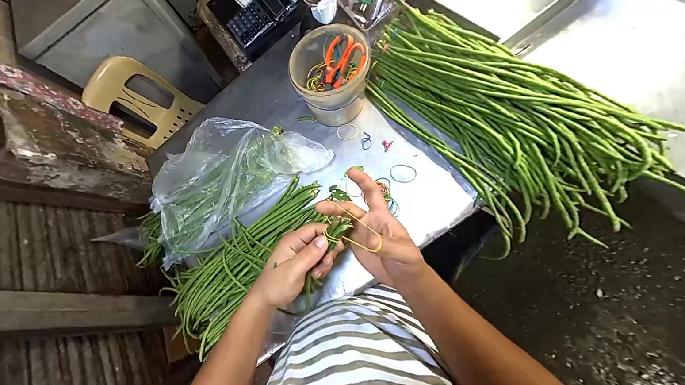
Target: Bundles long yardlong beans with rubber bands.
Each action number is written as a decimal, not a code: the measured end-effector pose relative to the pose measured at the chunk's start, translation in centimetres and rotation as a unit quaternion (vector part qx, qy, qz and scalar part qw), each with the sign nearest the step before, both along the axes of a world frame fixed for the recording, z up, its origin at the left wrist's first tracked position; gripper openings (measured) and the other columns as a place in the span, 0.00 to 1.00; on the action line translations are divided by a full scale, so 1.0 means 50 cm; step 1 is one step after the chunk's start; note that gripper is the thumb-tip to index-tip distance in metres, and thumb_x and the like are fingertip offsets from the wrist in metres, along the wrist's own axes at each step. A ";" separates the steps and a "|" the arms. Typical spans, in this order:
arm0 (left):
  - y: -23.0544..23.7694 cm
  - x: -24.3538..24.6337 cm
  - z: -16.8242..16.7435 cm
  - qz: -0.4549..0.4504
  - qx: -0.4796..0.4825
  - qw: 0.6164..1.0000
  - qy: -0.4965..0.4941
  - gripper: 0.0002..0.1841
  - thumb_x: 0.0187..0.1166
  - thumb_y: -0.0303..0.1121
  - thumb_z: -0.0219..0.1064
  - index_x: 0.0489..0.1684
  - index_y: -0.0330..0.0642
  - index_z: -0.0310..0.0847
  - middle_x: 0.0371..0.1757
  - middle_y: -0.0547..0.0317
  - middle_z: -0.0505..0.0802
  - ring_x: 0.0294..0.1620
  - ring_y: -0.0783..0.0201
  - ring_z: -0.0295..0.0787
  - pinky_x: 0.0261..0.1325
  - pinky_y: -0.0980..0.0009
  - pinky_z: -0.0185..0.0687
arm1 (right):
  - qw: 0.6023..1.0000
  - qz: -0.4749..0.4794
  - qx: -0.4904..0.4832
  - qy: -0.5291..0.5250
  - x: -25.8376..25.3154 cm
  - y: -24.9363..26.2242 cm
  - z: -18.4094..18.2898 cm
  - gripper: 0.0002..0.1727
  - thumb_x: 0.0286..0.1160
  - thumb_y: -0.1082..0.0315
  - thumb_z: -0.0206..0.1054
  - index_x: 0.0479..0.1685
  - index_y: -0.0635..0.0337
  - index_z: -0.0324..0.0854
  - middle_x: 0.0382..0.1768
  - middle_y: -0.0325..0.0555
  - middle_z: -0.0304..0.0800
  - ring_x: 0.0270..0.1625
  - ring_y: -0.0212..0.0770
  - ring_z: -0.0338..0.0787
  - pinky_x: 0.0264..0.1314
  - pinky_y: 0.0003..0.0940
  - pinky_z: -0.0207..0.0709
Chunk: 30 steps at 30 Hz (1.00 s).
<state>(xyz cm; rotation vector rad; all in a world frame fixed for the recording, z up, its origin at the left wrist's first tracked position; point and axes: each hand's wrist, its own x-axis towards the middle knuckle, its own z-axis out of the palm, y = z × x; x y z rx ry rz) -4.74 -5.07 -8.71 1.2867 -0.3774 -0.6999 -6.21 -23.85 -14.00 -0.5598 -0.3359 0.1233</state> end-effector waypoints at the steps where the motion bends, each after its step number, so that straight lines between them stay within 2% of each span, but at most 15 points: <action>1: 0.001 0.001 0.007 -0.006 0.046 0.999 -0.024 0.16 0.92 0.39 0.52 0.54 0.37 0.82 0.34 0.65 0.85 0.27 0.75 0.76 0.29 0.78 0.74 | 0.998 -0.018 -0.052 -0.011 0.008 -0.005 0.013 0.50 0.69 0.60 0.78 0.90 0.40 0.48 0.61 0.54 0.90 0.61 0.47 0.91 0.67 0.42 0.83; 3: -0.001 0.000 0.017 -0.008 0.120 0.991 -0.057 0.15 0.91 0.36 0.52 0.48 0.39 0.84 0.28 0.68 0.83 0.24 0.75 0.75 0.28 0.78 0.72 | 0.972 -0.095 -0.204 -0.063 0.016 -0.014 0.037 0.42 0.63 0.63 0.82 0.81 0.52 0.65 0.43 0.44 0.92 0.48 0.37 0.92 0.57 0.35 0.86; 4: -0.003 -0.002 0.017 -0.003 0.129 0.990 -0.061 0.13 0.91 0.36 0.53 0.45 0.40 0.83 0.27 0.68 0.82 0.24 0.75 0.75 0.28 0.78 0.73 | 0.934 -0.156 -0.303 -0.106 0.015 -0.018 0.046 0.34 0.61 0.62 0.82 0.72 0.55 0.76 0.39 0.36 0.93 0.45 0.31 0.89 0.56 0.31 0.84; 6: -0.006 -0.010 0.009 0.029 0.080 0.996 -0.010 0.13 0.91 0.34 0.53 0.47 0.38 0.83 0.27 0.66 0.83 0.24 0.74 0.76 0.28 0.77 0.74 | 0.855 -0.238 -0.421 -0.187 0.008 -0.025 0.055 0.20 0.62 0.59 0.81 0.55 0.50 0.91 0.35 0.27 0.95 0.41 0.26 0.83 0.57 0.35 0.73; 8: -0.007 -0.021 0.000 0.068 -0.017 0.994 0.086 0.14 0.92 0.35 0.50 0.50 0.40 0.83 0.30 0.63 0.86 0.26 0.72 0.81 0.31 0.75 0.79 | 0.824 -0.256 -0.452 -0.227 -0.006 -0.030 0.055 0.16 0.69 0.52 0.78 0.53 0.43 0.92 0.33 0.22 0.95 0.41 0.24 0.80 0.58 0.36 0.67; 11: -0.005 -0.032 -0.012 0.098 -0.140 0.965 0.197 0.15 0.92 0.38 0.50 0.52 0.40 0.82 0.30 0.59 0.87 0.26 0.69 0.84 0.31 0.73 0.82 | 0.897 -0.175 -0.350 -0.206 -0.027 -0.035 0.027 0.18 0.71 0.54 0.79 0.57 0.48 0.89 0.39 0.28 0.97 0.47 0.24 0.85 0.63 0.30 0.71; 14: -0.010 -0.043 -0.022 0.093 -0.191 0.945 0.248 0.14 0.92 0.39 0.52 0.52 0.40 0.81 0.31 0.59 0.86 0.27 0.67 0.84 0.31 0.72 0.82 | 0.974 -0.029 -0.163 -0.155 -0.041 -0.038 -0.010 0.21 0.73 0.63 0.78 0.65 0.52 0.84 0.45 0.37 0.96 0.48 0.30 0.95 0.55 0.27 0.91; 16: -0.015 -0.049 -0.029 0.092 -0.214 0.936 0.265 0.13 0.91 0.40 0.54 0.53 0.42 0.80 0.32 0.60 0.86 0.28 0.66 0.84 0.32 0.71 0.82 | 0.991 0.008 -0.078 -0.106 -0.052 -0.034 -0.038 0.20 0.73 0.65 0.77 0.65 0.48 0.84 0.45 0.36 0.95 0.45 0.31 0.95 0.51 0.28 0.92; 18: -0.023 -0.053 -0.037 0.086 -0.242 0.928 0.269 0.11 0.90 0.41 0.56 0.54 0.45 0.79 0.33 0.60 0.85 0.29 0.65 0.84 0.33 0.69 0.81 | 1.000 -0.001 0.020 -0.021 -0.066 -0.017 -0.061 0.18 0.73 0.64 0.76 0.62 0.40 0.84 0.43 0.34 0.93 0.45 0.31 0.91 0.56 0.31 0.85; 20: -0.031 -0.055 -0.044 0.082 -0.264 0.930 0.242 0.11 0.89 0.40 0.59 0.56 0.46 0.79 0.35 0.58 0.86 0.31 0.64 0.85 0.34 0.68 0.82 | 0.990 0.000 0.132 0.059 -0.072 0.008 -0.060 0.22 0.77 0.61 0.72 0.71 0.38 0.80 0.48 0.43 0.93 0.51 0.41 0.92 0.64 0.41 0.84; 21: -0.034 -0.055 -0.047 0.080 -0.266 0.936 0.215 0.11 0.89 0.40 0.60 0.58 0.46 0.79 0.36 0.57 0.87 0.31 0.63 0.85 0.35 0.68 0.82 | 0.985 0.007 0.156 0.076 -0.072 0.018 -0.053 0.27 0.80 0.57 0.70 0.80 0.38 0.74 0.57 0.50 0.91 0.55 0.46 0.92 0.65 0.45 0.85; 23: -0.031 -0.051 -0.052 0.081 -0.225 0.962 0.134 0.11 0.89 0.39 0.60 0.59 0.47 0.80 0.37 0.58 0.87 0.31 0.66 0.84 0.36 0.70 0.81 | 0.985 0.018 0.149 0.085 -0.069 0.027 -0.044 0.39 0.80 0.52 0.69 0.91 0.40 0.57 0.75 0.58 0.81 0.65 0.52 0.90 0.67 0.47 0.85; 24: -0.026 -0.047 -0.052 0.087 -0.178 0.977 0.079 0.11 0.89 0.39 0.60 0.59 0.45 0.81 0.37 0.58 0.87 0.31 0.68 0.83 0.35 0.71 0.81 | 0.990 0.011 0.114 0.082 -0.064 0.026 -0.039 0.43 0.79 0.52 0.71 0.92 0.43 0.51 0.77 0.59 0.78 0.67 0.51 0.88 0.69 0.46 0.82; 26: -0.014 -0.044 -0.047 0.097 -0.050 0.993 -0.042 0.12 0.89 0.35 0.59 0.58 0.39 0.83 0.37 0.59 0.87 0.29 0.71 0.81 0.32 0.74 0.80 | 0.997 -0.020 0.023 0.072 -0.049 0.011 -0.017 0.45 0.75 0.57 0.74 0.90 0.51 0.50 0.69 0.58 0.85 0.66 0.48 0.89 0.74 0.45 0.78; 30: -0.011 -0.056 -0.022 0.140 0.167 0.955 -0.200 0.11 0.86 0.30 0.61 0.53 0.33 0.87 0.43 0.58 0.92 0.34 0.71 0.85 0.38 0.74 0.85 | 0.962 -0.100 -0.256 -0.008 -0.024 -0.020 0.044 0.41 0.65 0.64 0.78 0.81 0.62 0.64 0.49 0.50 0.93 0.53 0.41 0.91 0.59 0.38 0.83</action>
